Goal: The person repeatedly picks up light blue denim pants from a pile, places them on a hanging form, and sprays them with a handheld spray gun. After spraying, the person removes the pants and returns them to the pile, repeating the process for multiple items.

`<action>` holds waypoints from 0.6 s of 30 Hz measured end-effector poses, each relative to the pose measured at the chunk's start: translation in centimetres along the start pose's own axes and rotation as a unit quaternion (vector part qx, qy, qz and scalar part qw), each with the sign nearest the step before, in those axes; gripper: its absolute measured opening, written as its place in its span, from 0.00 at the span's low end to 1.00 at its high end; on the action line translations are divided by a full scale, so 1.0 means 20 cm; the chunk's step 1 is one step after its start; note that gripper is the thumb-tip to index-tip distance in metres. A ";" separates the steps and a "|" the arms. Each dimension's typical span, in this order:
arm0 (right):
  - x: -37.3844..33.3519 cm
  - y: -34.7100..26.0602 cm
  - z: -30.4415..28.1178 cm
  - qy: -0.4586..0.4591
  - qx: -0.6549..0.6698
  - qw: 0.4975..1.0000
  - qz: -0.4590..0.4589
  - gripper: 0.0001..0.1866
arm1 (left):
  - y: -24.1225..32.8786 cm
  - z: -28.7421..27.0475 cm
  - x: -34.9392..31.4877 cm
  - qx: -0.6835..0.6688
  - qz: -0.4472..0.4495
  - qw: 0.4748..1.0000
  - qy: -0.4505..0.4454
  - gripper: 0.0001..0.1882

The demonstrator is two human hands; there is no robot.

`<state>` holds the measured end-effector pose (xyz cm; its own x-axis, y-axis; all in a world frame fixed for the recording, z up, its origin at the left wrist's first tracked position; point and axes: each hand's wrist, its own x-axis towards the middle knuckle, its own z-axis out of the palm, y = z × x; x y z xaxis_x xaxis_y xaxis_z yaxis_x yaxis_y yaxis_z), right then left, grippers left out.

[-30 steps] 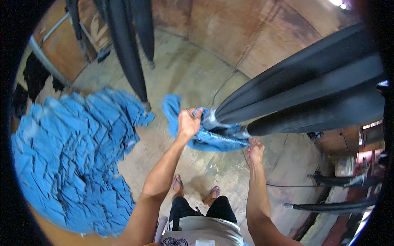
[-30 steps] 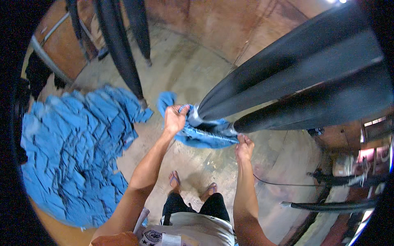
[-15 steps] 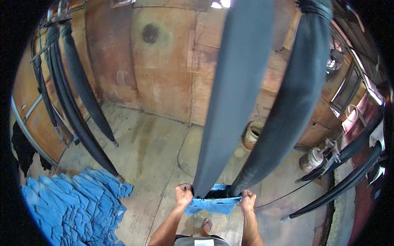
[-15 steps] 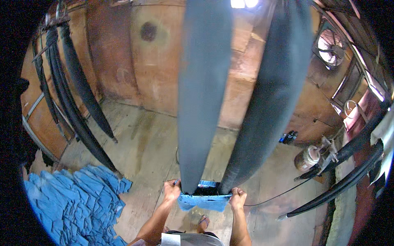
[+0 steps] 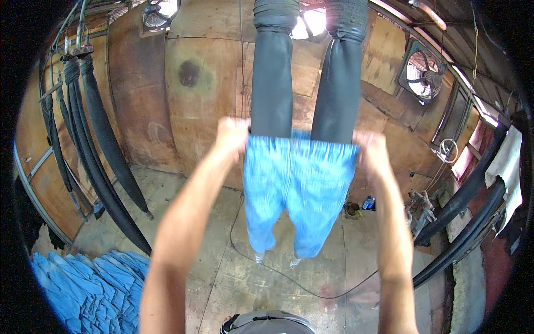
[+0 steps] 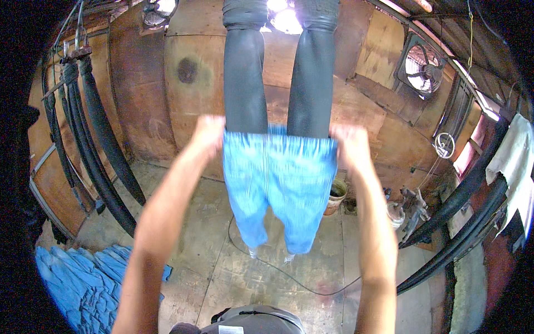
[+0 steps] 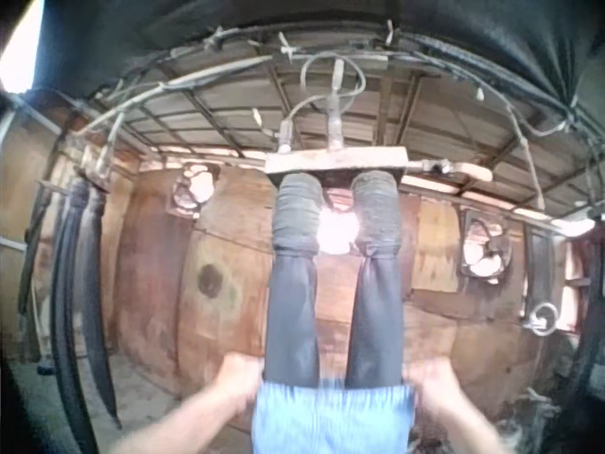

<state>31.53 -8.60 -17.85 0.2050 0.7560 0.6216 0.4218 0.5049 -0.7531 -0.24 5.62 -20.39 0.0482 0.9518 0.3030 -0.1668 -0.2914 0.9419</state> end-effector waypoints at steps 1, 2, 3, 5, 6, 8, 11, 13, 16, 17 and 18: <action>0.15 -0.16 0.00 0.015 -0.026 1.000 0.002 0.11 | 0.21 0.01 0.09 0.026 -0.013 0.999 0.035 0.15; 0.29 -0.31 0.03 0.063 -0.050 0.995 0.056 0.12 | 0.40 0.01 0.16 0.069 -0.001 0.996 0.051 0.15; 0.38 -0.45 0.02 0.055 -0.023 0.994 0.093 0.14 | 0.58 0.01 0.22 0.064 -0.002 0.997 0.044 0.15; 0.53 -0.61 0.07 0.047 -0.044 0.993 0.095 0.12 | 0.84 -0.02 0.26 0.056 0.012 0.998 0.024 0.15; 0.57 -0.64 0.09 0.050 -0.044 0.994 0.087 0.11 | 0.92 -0.03 0.26 0.053 0.018 0.998 0.013 0.14; 0.60 -0.64 0.09 0.026 0.028 0.996 0.081 0.14 | 1.03 -0.06 0.23 0.029 0.072 0.997 -0.012 0.10; 0.64 -0.68 -0.01 0.118 0.177 0.975 0.063 0.21 | 1.22 -0.28 0.18 0.025 0.145 0.989 -0.028 0.12; 0.70 -0.78 -0.17 0.189 0.304 0.933 0.027 0.25 | 1.33 -0.32 0.17 0.119 0.188 0.975 0.020 0.21; 0.95 -1.06 -0.29 0.214 0.291 0.931 -0.050 0.41 | 1.51 -0.34 0.17 0.167 0.278 0.943 0.077 0.24; 1.04 -1.12 -0.29 0.208 0.115 0.964 -0.116 0.43 | 1.56 -0.32 0.19 0.229 0.338 0.908 0.091 0.25; 1.11 -1.17 -0.29 0.207 -0.076 0.959 -0.179 0.45 | 1.61 -0.28 0.21 0.290 0.393 0.867 0.102 0.26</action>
<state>31.38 -6.04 14.80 0.3427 0.2998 0.8903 0.6475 0.6113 -0.4551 -10.85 0.70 10.42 -0.0401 0.4178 0.9076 0.4574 -0.7999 0.3885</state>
